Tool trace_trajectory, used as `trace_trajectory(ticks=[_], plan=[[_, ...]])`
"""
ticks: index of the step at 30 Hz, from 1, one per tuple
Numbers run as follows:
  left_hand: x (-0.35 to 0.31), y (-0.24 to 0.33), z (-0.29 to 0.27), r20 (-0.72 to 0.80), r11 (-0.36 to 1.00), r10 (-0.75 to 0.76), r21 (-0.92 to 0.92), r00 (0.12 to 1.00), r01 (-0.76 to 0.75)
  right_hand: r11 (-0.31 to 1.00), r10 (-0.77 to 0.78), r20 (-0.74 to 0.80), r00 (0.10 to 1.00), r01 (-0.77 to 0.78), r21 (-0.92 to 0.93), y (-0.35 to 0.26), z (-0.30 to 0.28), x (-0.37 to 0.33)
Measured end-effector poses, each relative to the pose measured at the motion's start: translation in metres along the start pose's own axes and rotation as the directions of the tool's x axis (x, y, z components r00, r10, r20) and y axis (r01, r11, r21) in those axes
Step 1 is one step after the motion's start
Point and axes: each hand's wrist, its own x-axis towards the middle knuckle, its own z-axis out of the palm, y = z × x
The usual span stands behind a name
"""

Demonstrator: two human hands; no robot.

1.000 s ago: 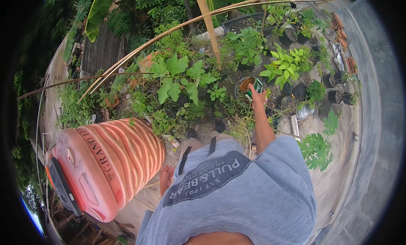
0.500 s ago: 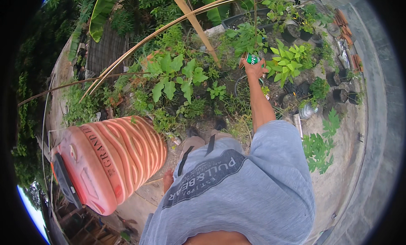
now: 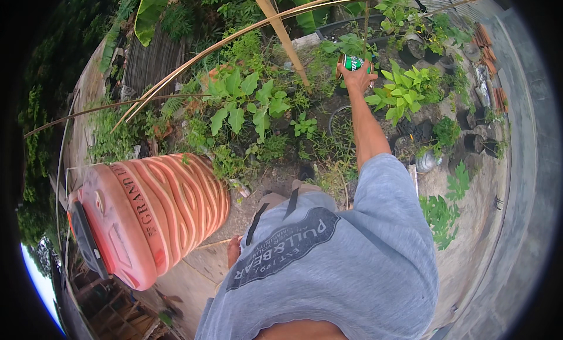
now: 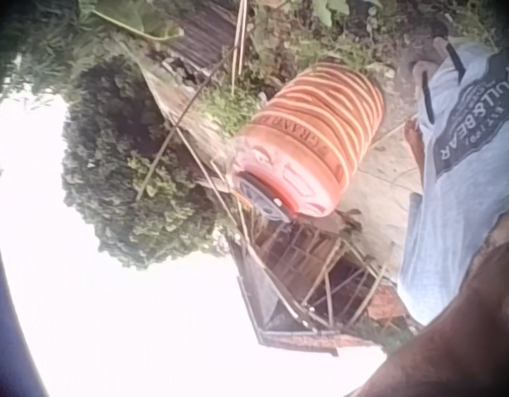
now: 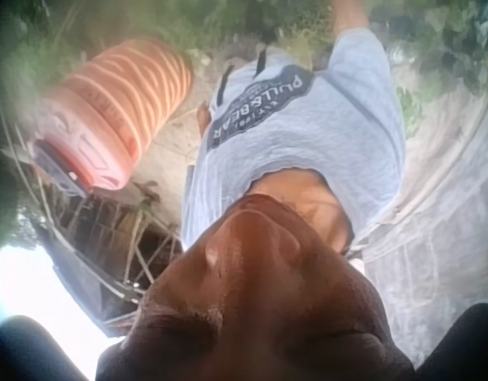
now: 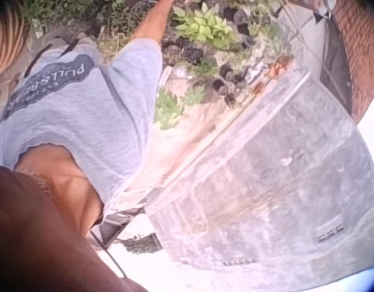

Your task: The person scoops water from a large plastic tank using a small tin can and waters several potted plants in a garden area. The person repeatedly refills the can and pours water onto the soil of different plants.

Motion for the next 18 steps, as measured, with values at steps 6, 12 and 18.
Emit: trace_trajectory(ticks=[6, 12, 18], plan=[[-0.022, 0.005, 0.0, -0.071, 1.0, 0.023, 0.008, 0.997, -0.023, 0.974, -0.227, -0.077, 0.971, 0.224, -0.044, -0.009, 0.009, 0.007], [-0.04, -0.002, -0.01, -0.123, 1.0, -0.003, -0.005, 0.992, 0.002, 0.935, -0.345, -0.106, 0.932, 0.332, -0.122, -0.02, 0.016, 0.006], [-0.048, -0.011, -0.015, -0.105, 0.996, 0.018, -0.083, 0.994, -0.027, 0.857, -0.498, -0.178, 0.849, 0.45, -0.252, -0.01, 0.023, 0.0]])
